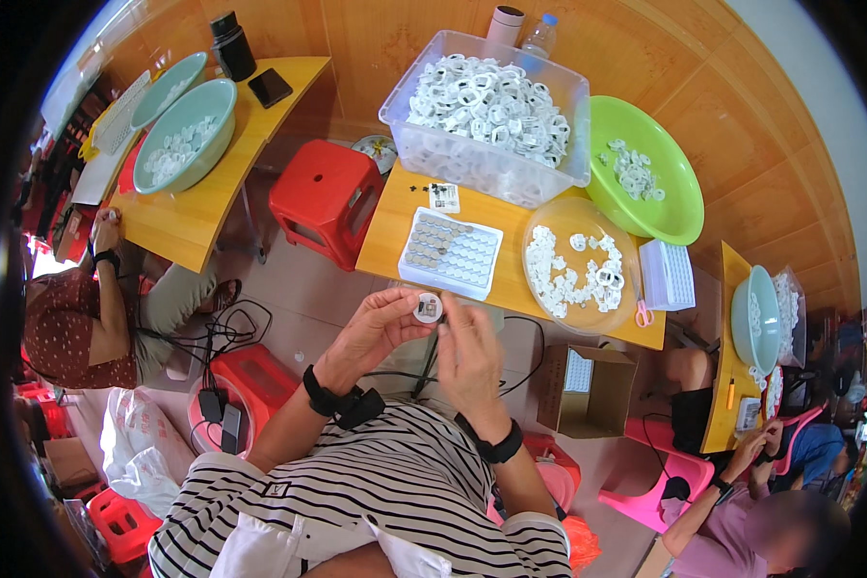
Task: Assembling small white and gray plastic components by hand in a workshop environment.
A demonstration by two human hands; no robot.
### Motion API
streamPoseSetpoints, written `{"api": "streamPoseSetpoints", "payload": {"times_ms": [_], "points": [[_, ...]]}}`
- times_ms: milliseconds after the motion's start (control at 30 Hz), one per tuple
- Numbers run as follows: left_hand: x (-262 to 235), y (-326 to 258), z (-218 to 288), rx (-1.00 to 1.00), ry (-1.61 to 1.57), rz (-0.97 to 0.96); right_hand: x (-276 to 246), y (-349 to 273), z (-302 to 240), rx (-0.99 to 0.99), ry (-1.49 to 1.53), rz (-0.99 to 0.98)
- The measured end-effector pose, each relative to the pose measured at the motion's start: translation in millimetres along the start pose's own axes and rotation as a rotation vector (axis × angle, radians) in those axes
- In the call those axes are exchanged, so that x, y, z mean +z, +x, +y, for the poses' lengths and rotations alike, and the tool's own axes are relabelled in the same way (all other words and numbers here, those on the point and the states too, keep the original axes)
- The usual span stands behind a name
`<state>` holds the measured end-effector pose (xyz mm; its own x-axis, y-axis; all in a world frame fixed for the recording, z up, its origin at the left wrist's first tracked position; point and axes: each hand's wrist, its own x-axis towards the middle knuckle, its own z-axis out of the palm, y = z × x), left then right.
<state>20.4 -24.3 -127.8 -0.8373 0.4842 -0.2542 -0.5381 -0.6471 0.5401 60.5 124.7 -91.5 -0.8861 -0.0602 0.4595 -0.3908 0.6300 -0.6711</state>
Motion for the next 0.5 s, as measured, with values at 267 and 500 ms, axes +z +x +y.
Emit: {"api": "streamPoseSetpoints", "payload": {"times_ms": [267, 500], "points": [[-8, -1, -7, -0.003, -0.009, 0.055, -6, 49, 52, 0.134, -0.152, 0.054], [-11, -2, -3, -0.01, -0.035, 0.072, 18, 84, 79, -0.037, -0.31, 0.005]]}}
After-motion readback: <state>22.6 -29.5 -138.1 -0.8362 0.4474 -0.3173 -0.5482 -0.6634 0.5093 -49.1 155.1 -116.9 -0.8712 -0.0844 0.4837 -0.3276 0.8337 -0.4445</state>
